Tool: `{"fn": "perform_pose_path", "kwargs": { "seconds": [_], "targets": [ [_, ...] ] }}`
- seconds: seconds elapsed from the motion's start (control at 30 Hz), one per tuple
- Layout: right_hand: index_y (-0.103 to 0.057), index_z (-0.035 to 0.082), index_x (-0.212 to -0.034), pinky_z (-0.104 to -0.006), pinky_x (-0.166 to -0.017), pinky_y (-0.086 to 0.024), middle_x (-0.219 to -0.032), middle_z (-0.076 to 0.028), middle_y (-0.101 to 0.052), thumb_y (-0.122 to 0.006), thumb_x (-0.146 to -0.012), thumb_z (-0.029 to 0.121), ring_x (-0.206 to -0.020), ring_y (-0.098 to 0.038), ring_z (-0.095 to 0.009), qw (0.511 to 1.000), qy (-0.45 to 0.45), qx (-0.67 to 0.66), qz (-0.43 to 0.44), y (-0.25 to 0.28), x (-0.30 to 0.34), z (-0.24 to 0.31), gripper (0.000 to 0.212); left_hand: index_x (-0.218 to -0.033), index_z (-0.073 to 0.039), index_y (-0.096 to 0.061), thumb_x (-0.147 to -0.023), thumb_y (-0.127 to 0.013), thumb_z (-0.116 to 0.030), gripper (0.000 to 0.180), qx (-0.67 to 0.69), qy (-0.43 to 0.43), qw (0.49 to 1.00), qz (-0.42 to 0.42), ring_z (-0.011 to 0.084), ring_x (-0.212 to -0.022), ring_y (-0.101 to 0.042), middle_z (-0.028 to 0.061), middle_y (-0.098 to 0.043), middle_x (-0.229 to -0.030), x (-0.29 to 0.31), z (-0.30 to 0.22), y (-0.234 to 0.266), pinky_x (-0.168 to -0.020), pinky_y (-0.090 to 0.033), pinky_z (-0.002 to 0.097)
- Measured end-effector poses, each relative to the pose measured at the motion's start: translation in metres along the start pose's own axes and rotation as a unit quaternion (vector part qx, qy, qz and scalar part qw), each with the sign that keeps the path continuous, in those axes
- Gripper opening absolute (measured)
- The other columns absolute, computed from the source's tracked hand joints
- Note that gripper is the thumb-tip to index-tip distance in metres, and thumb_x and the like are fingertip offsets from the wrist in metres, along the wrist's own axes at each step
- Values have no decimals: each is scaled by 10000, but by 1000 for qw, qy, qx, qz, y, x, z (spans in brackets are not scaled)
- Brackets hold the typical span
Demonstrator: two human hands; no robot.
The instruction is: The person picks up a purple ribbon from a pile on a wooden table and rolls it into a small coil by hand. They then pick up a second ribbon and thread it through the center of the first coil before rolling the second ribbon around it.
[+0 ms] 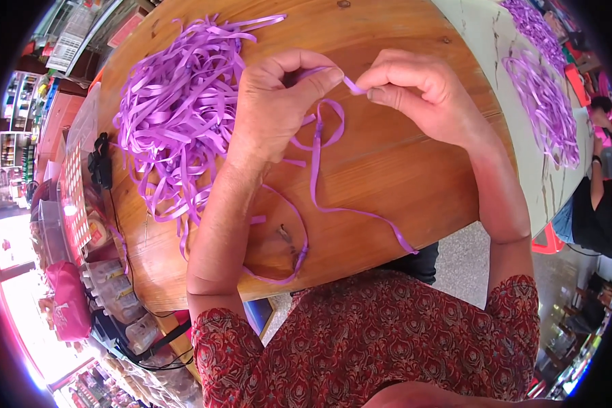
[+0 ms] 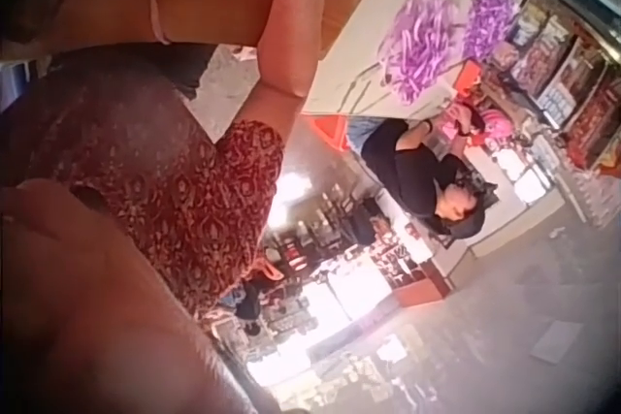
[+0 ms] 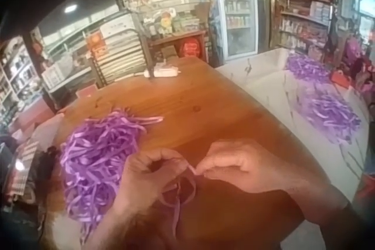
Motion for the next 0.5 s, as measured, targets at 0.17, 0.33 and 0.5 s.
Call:
{"fn": "perform_pose_path", "kwargs": {
  "seconds": [0.17, 0.33, 0.5],
  "targets": [
    [-634, 3, -1070, -249, -756, -449, -912, -53, -635, -564, -877, 25, -805, -539, -113, 886, -125, -445, -22, -15, 6, -26, 206, -900, -42, -635, -825, -656, -41, 77, 186, 6, 982, -8, 13, -618, -499, -31, -601, -747, 4, 5, -11, -506, -371, 159],
    [-613, 6, -1131, -256, -781, -449, -1043, -85, -634, -556, -891, 43, -836, -542, -119, 813, -114, -569, -44, -25, 8, -29, 249, -901, -41, -621, -828, -639, -1, 85, 242, 14, 969, -42, 13, -659, -490, -26, -604, -797, 13, 9, -18, -561, -376, 155],
    [-609, 3, -1143, -249, -793, -447, -1015, -70, -625, -552, -890, 26, -875, -545, -112, 879, -106, -454, -94, -13, 6, -24, 260, -932, -29, -637, -841, -620, 16, 103, 229, -45, 971, -52, 35, -754, -540, -10, -627, -863, 19, 2, -26, -670, -426, 172]
  ]
}}
Point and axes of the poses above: each hand's wrist, its own x-axis away from the middle knuckle, its own y-axis out of the back of the hand, z = x × y, the point moved 7 cm from there along -x, towards the middle knuckle
